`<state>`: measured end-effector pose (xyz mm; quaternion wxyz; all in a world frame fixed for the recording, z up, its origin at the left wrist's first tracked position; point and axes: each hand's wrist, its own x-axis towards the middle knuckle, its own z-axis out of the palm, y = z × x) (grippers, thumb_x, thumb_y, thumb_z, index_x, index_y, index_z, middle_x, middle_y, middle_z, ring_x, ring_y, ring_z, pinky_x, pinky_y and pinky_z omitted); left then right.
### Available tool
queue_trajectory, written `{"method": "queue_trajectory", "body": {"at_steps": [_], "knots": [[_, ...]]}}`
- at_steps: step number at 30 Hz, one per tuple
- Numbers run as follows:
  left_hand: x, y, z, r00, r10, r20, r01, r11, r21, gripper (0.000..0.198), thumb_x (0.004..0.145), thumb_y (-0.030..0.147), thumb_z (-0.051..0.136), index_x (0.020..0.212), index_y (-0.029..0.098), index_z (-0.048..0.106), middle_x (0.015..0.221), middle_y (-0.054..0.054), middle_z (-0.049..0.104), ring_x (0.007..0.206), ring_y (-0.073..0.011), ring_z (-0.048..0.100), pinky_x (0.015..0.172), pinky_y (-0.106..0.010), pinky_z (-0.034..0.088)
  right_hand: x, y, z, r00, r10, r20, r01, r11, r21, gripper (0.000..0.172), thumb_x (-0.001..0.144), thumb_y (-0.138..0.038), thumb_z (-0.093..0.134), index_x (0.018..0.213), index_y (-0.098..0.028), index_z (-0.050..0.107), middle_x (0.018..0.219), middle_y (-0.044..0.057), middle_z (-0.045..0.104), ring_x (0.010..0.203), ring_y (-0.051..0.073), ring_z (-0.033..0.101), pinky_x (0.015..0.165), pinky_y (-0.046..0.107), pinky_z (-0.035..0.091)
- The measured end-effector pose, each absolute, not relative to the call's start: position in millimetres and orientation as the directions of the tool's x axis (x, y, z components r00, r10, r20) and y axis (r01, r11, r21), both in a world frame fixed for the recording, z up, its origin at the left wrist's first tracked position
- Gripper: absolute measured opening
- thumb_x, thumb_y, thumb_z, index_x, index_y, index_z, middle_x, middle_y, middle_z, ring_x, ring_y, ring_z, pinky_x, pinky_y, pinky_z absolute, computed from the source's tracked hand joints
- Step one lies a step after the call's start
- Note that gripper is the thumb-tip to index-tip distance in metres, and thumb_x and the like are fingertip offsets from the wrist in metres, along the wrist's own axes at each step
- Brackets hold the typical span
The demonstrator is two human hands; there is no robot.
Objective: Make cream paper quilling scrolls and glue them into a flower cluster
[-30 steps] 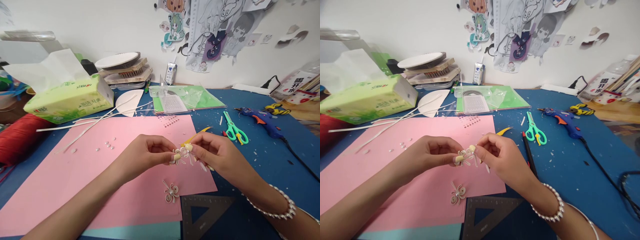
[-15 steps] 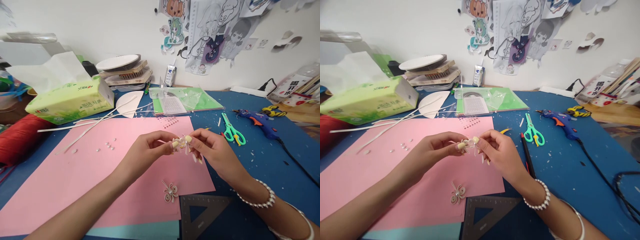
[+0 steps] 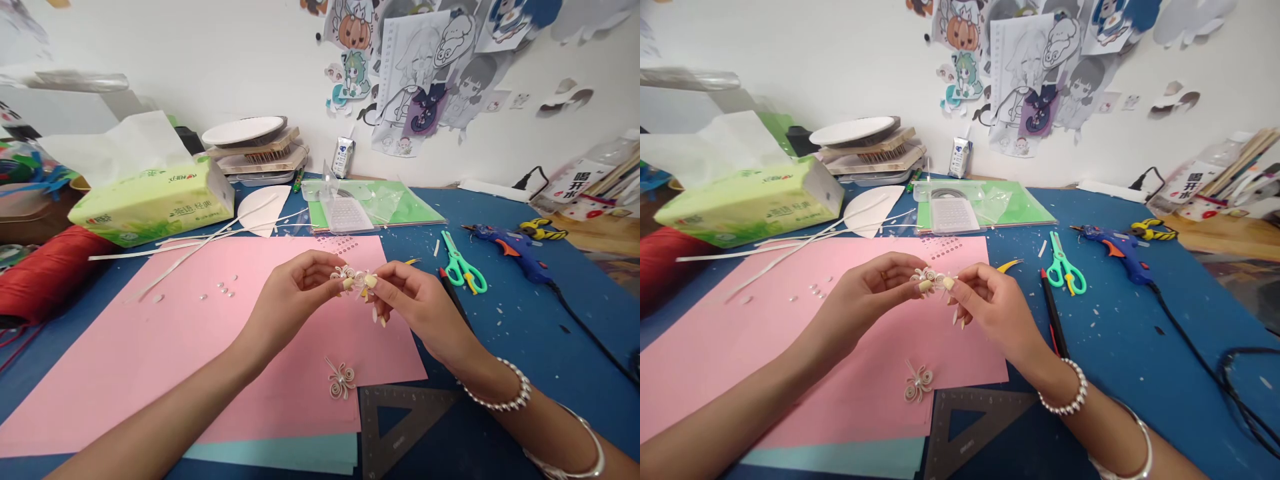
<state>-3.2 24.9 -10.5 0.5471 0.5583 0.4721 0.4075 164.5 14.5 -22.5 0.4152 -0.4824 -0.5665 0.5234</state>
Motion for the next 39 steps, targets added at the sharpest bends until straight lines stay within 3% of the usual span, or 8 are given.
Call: {"method": "queue_trajectory", "body": {"at_steps": [11,20,27,39], "knots": [[-3.6,24.3,-5.6,0.267,0.959,-0.092,0.128,0.060,0.990,0.014,0.070,0.020,0.061,0.083,0.014,0.059,0.079,-0.001,0.064,0.074,-0.0110,0.059,0.071,-0.022,0.047,167.5,13.8,-23.2,-0.234,0.972,-0.034,0.144,0.000,-0.990,0.017,0.076,-0.033,0.053,0.075,-0.016,0.050,0.062,-0.003,0.054,0.049,0.005,0.049,0.047,0.020,0.041],[-2.8,23.2,-3.4,0.300,0.951,-0.076,0.135,0.036,0.990,0.012,0.072,0.021,0.059,0.081,0.014,0.058,0.077,-0.001,0.063,0.072,-0.0116,0.060,0.068,-0.022,0.048,168.2,15.1,-23.6,-0.247,0.968,0.056,0.379,0.150,-0.913,0.018,0.077,-0.035,0.051,0.080,-0.018,0.056,0.079,0.000,0.055,0.068,0.010,0.048,0.061,0.024,0.039],[-3.5,20.2,-1.3,0.311,0.950,0.014,0.194,-0.078,0.978,0.009,0.072,0.021,0.058,0.080,0.016,0.058,0.078,0.000,0.063,0.072,-0.0112,0.059,0.067,-0.022,0.047,166.7,11.0,-18.7,-0.246,0.961,0.123,0.364,0.209,-0.908,0.015,0.074,-0.033,0.055,0.081,-0.020,0.057,0.081,0.001,0.057,0.075,0.013,0.051,0.067,0.026,0.041],[-6.0,14.8,0.8,0.410,0.894,0.180,0.287,-0.314,0.905,0.009,0.074,0.019,0.057,0.083,0.018,0.058,0.080,0.001,0.060,0.075,-0.0107,0.056,0.069,-0.021,0.047,168.7,0.1,-6.5,-0.261,0.944,0.199,0.394,0.293,-0.871,0.010,0.074,-0.030,0.057,0.078,-0.021,0.059,0.076,0.000,0.060,0.073,0.013,0.053,0.065,0.026,0.042]]}}
